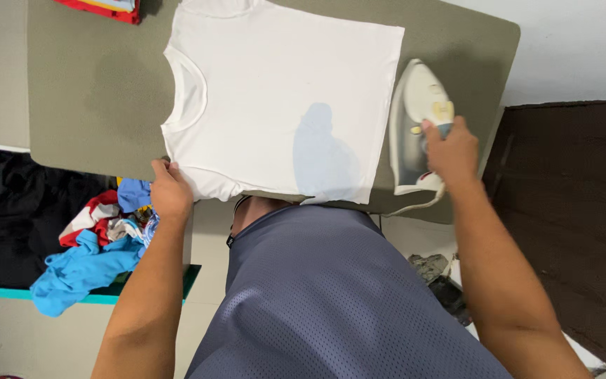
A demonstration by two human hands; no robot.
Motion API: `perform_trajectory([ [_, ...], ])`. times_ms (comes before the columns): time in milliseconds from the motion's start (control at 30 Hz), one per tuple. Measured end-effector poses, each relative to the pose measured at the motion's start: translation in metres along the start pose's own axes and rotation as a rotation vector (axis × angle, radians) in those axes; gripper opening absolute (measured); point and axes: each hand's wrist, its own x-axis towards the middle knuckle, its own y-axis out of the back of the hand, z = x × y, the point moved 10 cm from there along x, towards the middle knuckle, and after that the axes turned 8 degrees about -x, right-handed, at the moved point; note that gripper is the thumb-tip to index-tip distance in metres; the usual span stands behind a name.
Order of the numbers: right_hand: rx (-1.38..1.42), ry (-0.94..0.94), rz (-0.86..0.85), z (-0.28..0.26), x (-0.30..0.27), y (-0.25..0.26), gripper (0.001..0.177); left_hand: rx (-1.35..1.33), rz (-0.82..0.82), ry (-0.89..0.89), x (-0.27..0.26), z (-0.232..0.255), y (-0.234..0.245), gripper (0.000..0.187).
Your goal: The person irons a white sleeveless shirt on a table. They smooth the fabric with their hands and use an electric iron to press the garment, moving the iron back and forth across the surface.
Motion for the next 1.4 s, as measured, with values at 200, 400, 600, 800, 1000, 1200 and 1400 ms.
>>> perform_trajectory([
  [200,0.162,-0.138,-0.175,-0.033,-0.004,-0.044,0.055,0.018,-0.026,0.056,-0.001,-0.004,-0.003,0.023],
  [400,0.182,-0.179,-0.196,-0.019,0.024,-0.061,0.059,0.028,-0.004,0.049,0.002,-0.008,-0.004,0.025],
  [600,0.465,-0.320,-0.138,0.040,0.045,-0.047,0.040,-0.022,-0.012,0.106,0.002,-0.018,-0.011,0.026],
  [800,0.796,-0.389,0.111,0.159,0.051,-0.047,0.052,-0.120,-0.040,0.076,0.009,-0.033,-0.015,0.032],
  [1000,0.956,-0.051,0.359,0.221,0.077,-0.053,0.046,-0.176,-0.043,0.081,0.013,-0.035,-0.013,0.036],
  [1200,0.973,-0.008,0.482,0.219,0.082,-0.066,0.050,-0.151,-0.031,0.083,0.005,-0.028,-0.015,0.035],
  [1400,0.845,0.191,0.453,0.213,0.009,-0.075,0.060,-0.144,-0.040,0.059,0.010,-0.037,-0.024,0.035],
])
